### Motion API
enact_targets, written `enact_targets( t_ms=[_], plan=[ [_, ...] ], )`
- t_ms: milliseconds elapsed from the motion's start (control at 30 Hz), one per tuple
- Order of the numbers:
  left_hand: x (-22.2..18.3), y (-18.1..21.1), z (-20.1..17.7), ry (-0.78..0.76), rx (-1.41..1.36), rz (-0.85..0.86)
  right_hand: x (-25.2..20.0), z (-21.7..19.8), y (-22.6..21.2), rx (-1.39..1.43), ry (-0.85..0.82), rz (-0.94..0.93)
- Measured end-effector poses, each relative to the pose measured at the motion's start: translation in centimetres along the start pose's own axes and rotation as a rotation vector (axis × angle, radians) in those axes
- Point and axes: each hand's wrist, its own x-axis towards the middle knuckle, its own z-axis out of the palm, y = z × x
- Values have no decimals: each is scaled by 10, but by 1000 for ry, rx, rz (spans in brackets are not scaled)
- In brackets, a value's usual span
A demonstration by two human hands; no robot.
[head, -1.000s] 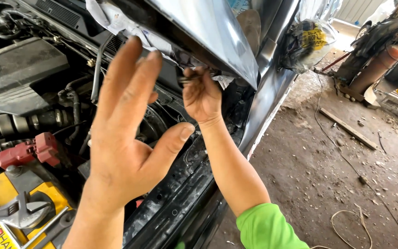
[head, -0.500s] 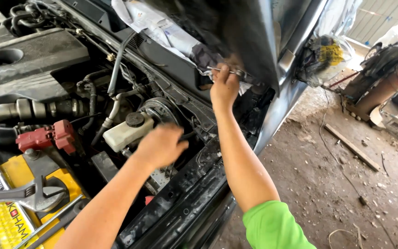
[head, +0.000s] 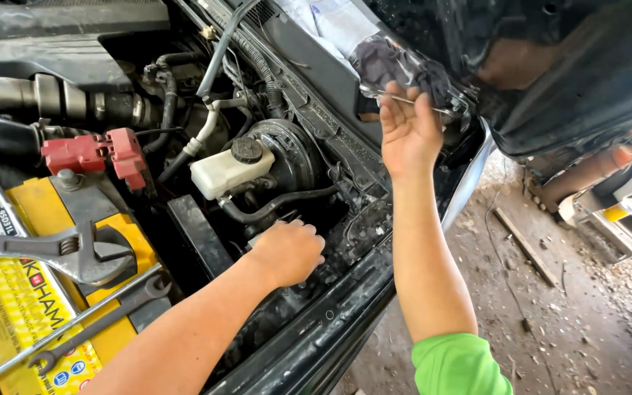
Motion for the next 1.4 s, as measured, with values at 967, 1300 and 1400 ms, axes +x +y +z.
enact_targets(
  t_ms=[967, 1300, 1400],
  plan=[
    [3, -19, 23, 68, -73, 48, 27, -6, 19, -204, 240, -90],
    [1, -15, 20, 58, -103, 22, 37, -18, 23, -1025, 609, -265],
    [3, -19, 25, 85, -108, 38, 24, -15, 10, -785, 400, -224]
  ],
)
